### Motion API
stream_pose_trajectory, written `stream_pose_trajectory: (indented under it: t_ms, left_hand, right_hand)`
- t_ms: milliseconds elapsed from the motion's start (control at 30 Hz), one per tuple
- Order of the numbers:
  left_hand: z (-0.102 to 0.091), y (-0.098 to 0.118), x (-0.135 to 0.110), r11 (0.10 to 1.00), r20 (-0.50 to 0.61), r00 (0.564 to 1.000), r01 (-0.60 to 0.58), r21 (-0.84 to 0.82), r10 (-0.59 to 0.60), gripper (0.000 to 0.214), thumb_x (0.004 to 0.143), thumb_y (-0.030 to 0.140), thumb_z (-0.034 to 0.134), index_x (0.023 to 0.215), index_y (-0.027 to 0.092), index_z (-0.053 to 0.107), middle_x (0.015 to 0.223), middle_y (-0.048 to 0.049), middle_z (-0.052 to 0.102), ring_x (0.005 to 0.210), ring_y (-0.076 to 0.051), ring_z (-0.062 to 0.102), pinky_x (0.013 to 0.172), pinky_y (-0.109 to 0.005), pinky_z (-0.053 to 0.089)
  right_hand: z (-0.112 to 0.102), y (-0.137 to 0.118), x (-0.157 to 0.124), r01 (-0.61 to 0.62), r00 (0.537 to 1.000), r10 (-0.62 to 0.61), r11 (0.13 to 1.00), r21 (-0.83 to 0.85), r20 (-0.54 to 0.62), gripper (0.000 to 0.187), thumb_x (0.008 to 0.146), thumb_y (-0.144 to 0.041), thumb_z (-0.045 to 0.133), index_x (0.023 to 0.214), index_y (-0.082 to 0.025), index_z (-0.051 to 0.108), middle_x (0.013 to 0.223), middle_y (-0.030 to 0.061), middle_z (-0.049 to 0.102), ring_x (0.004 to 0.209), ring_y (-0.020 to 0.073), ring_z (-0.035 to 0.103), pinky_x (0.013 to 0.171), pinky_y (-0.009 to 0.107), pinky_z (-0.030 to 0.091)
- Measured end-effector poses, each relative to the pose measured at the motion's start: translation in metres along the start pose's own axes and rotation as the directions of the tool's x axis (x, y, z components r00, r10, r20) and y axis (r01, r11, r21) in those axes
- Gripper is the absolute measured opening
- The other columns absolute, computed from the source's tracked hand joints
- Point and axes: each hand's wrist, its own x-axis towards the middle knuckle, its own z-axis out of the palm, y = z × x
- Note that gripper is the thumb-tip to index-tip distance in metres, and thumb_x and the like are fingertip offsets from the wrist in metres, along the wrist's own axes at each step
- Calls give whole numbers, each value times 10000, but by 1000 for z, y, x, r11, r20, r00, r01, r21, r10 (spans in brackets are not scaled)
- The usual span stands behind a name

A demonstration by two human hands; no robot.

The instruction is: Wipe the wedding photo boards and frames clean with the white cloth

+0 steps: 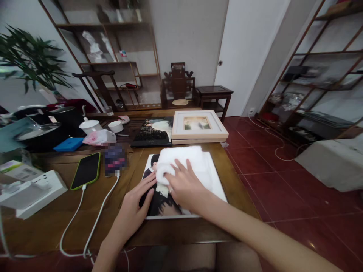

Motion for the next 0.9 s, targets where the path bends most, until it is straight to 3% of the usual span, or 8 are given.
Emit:
stream_pose_trajectory:
  t_ms: [167, 300, 400, 500, 600, 667, 767, 900]
  left_hand:
    - [0, 0, 1, 1000, 9, 1000, 12, -7, -12, 375, 911, 214, 402, 1254, 189, 552, 1346, -90, 532, 1273, -229, 458, 1054, -457, 390]
    - [1, -1, 0, 1000, 2, 1000, 8, 17, -8, 362, 908, 220, 409, 1229, 171, 569, 1338, -99, 539, 1268, -232, 464, 1053, -468, 391]
    - [2, -2, -1, 1000, -10, 1000, -18, 21, 18, 354, 906, 211, 410, 1213, 157, 577, 1326, -109, 549, 1260, -231, 474, 1049, -466, 397]
    - [1, -2, 0, 999, -19, 999, -31, 14, 32, 346, 906, 202, 410, 1199, 152, 586, 1319, -113, 555, 1255, -229, 480, 1045, -456, 405]
    - [2, -2, 1, 1000, -23, 999, -26, 12, 26, 347, 905, 200, 410, 1202, 151, 584, 1317, -115, 556, 1255, -232, 479, 1041, -452, 409]
    - [2, -2, 1, 1000, -19, 1000, -22, 10, 22, 350, 903, 199, 411, 1205, 154, 582, 1318, -115, 554, 1255, -234, 478, 1039, -450, 410]
    - [3, -2, 1, 1000, -14, 1000, -11, 13, 11, 349, 904, 205, 414, 1209, 168, 580, 1327, -108, 548, 1252, -235, 481, 1033, -444, 413]
    - [-2, 4, 0, 1000, -25, 1000, 18, -4, -18, 355, 915, 229, 415, 1241, 219, 554, 1387, -75, 487, 1277, -223, 449, 1050, -427, 383]
  right_hand:
    - [13, -30, -65, 107, 994, -106, 994, 37, -26, 167, 752, -252, 611, 880, -182, 692, 1351, 177, 485, 1300, 423, 309, 1004, 667, 259]
    - [21, -36, -104, 168, 978, -174, 984, -55, -118, 238, 745, -212, 582, 960, -215, 685, 1321, 102, 533, 1236, 340, 447, 957, 522, 439]
    - [17, -28, -114, 181, 974, -183, 983, -24, -131, 222, 724, -161, 534, 878, -236, 676, 1347, 64, 512, 1263, 299, 424, 1003, 500, 402]
    - [6, -7, -105, 60, 988, -55, 998, 34, -143, 208, 719, -131, 467, 797, -210, 643, 1355, 112, 496, 1294, 319, 370, 1001, 542, 368]
    - [-4, 26, -79, -105, 991, 106, 994, 10, -86, 245, 788, -125, 397, 880, -178, 618, 1225, 178, 573, 1198, 330, 466, 870, 489, 455]
    - [-9, 49, -58, -155, 987, 154, 988, -11, -53, 228, 851, -167, 374, 896, -174, 597, 1050, 162, 628, 1042, 321, 553, 768, 427, 478]
    - [-12, 71, -29, -176, 984, 175, 984, -20, -31, 230, 888, -189, 352, 865, -175, 580, 840, 112, 626, 859, 285, 583, 712, 384, 458]
    - [-7, 63, -6, -141, 989, 140, 990, -19, -42, 252, 865, -118, 360, 961, -143, 593, 1008, 145, 626, 1038, 301, 541, 883, 462, 384]
